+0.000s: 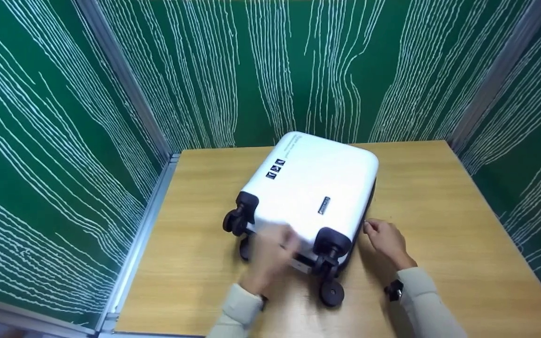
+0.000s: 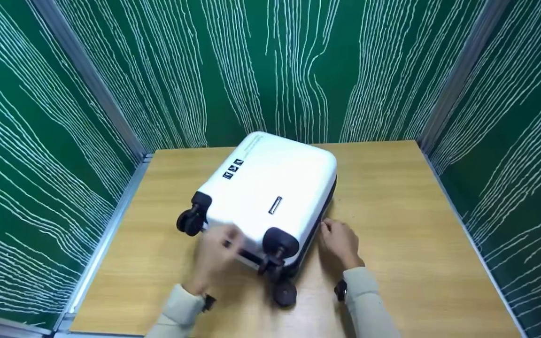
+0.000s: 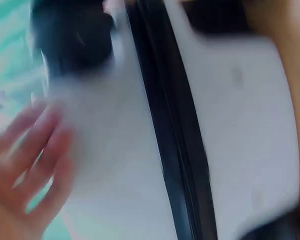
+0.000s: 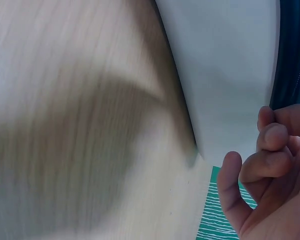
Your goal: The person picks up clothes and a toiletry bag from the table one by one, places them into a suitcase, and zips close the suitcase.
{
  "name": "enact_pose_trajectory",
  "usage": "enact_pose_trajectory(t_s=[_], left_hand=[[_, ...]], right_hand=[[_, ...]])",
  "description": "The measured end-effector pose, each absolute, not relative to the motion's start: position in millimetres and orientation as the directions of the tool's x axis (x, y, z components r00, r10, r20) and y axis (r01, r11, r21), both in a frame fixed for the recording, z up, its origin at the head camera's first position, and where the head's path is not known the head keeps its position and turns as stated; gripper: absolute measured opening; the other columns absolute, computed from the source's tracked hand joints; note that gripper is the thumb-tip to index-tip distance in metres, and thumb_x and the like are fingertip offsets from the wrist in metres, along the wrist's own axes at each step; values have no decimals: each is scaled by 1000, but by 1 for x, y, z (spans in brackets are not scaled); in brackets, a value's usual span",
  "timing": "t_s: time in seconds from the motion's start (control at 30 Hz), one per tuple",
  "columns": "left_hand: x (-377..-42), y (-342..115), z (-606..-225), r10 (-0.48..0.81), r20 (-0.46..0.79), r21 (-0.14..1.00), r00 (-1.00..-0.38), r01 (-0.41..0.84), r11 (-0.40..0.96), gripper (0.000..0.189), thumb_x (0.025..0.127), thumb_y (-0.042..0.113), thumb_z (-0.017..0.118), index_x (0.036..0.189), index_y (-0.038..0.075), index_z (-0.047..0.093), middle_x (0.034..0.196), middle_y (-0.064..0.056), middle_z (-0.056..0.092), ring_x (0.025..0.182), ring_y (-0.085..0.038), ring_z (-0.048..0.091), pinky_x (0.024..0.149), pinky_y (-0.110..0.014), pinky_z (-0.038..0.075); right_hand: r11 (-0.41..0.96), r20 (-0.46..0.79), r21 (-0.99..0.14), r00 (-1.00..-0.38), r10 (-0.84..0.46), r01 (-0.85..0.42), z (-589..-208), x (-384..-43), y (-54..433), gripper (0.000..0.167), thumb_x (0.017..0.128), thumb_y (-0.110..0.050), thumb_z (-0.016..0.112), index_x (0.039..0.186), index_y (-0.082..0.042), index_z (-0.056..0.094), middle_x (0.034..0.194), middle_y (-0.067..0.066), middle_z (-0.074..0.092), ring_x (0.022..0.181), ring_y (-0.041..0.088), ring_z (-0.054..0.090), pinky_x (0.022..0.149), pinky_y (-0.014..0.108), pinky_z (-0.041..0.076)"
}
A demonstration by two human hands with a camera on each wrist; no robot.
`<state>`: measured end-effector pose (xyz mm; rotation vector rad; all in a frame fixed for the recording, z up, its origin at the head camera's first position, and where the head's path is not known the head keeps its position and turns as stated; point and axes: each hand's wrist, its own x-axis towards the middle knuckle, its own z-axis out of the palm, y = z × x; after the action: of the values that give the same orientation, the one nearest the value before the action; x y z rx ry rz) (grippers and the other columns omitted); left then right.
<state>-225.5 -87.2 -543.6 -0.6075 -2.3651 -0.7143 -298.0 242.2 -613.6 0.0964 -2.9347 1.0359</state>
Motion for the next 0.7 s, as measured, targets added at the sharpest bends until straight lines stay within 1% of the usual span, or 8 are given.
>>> enact_pose_trajectory(t_s=[0.03, 0.1, 0.2, 0.3, 0.37, 0.43, 0.57, 0.7], left_hand=[[-234, -100, -543, 159, 700, 339, -696, 520, 784, 13, 91, 22, 69, 81, 15, 65, 77, 0, 62, 74, -19, 59, 69, -31, 49], [-251, -123, -542, -12, 708, 396, -706, 382, 835, 16, 85, 25, 72, 89, 12, 63, 89, -5, 61, 86, -25, 57, 77, -37, 48], [-266, -151, -542, -115, 546, 506, -830, 217, 835, 42, 84, 46, 74, 106, 13, 60, 110, -8, 55, 100, -27, 54, 84, -41, 48], [-271, -169, -546, -61, 343, 552, -938, 149, 820, 67, 77, 73, 72, 116, 21, 57, 119, -7, 49, 102, -25, 52, 82, -40, 49], [-271, -175, -549, -5, 269, 559, -963, 153, 815, 74, 71, 83, 69, 113, 23, 59, 118, -8, 52, 97, -25, 54, 78, -39, 49], [-271, -178, -552, 13, 254, 541, -967, 153, 827, 77, 67, 90, 65, 107, 25, 62, 118, -9, 57, 96, -25, 56, 77, -39, 49], [-272, -178, -554, 2, 318, 494, -948, 168, 853, 72, 66, 91, 64, 94, 24, 66, 107, -8, 63, 85, -22, 57, 71, -35, 46], [-272, -176, -557, -2, 386, 470, -923, 195, 861, 71, 65, 88, 68, 89, 21, 67, 90, -2, 58, 74, -17, 50, 62, -28, 37]], right_hand=[[776, 51, -628, -998, -45, -67, -613, -298, 241, 31, 106, -26, 50, 90, -10, 70, 85, 8, 72, 73, 22, 60, 62, 36, 43], [777, 63, -626, -997, -38, -69, -612, -298, 240, 30, 106, -25, 50, 88, -11, 69, 84, 8, 72, 72, 22, 60, 61, 36, 43], [775, 68, -628, -997, -30, -66, -612, -299, 238, 29, 105, -24, 50, 86, -12, 68, 84, 9, 72, 71, 23, 59, 61, 36, 42], [776, 70, -628, -997, -28, -65, -613, -299, 238, 29, 105, -24, 50, 86, -12, 69, 86, 9, 73, 73, 24, 61, 61, 36, 43], [771, 67, -634, -997, -27, -63, -614, -299, 238, 29, 105, -23, 50, 86, -11, 68, 86, 10, 72, 73, 25, 61, 62, 36, 43], [770, 67, -636, -997, -26, -63, -615, -298, 237, 28, 104, -23, 50, 86, -12, 68, 86, 10, 72, 73, 25, 61, 62, 36, 43], [765, 63, -641, -998, -30, -64, -617, -298, 236, 28, 104, -23, 49, 87, -11, 68, 85, 10, 71, 72, 25, 60, 62, 36, 43], [763, 46, -645, -999, -20, -45, -617, -298, 236, 29, 105, -24, 49, 89, -10, 69, 86, 10, 71, 73, 25, 60, 64, 35, 43]])
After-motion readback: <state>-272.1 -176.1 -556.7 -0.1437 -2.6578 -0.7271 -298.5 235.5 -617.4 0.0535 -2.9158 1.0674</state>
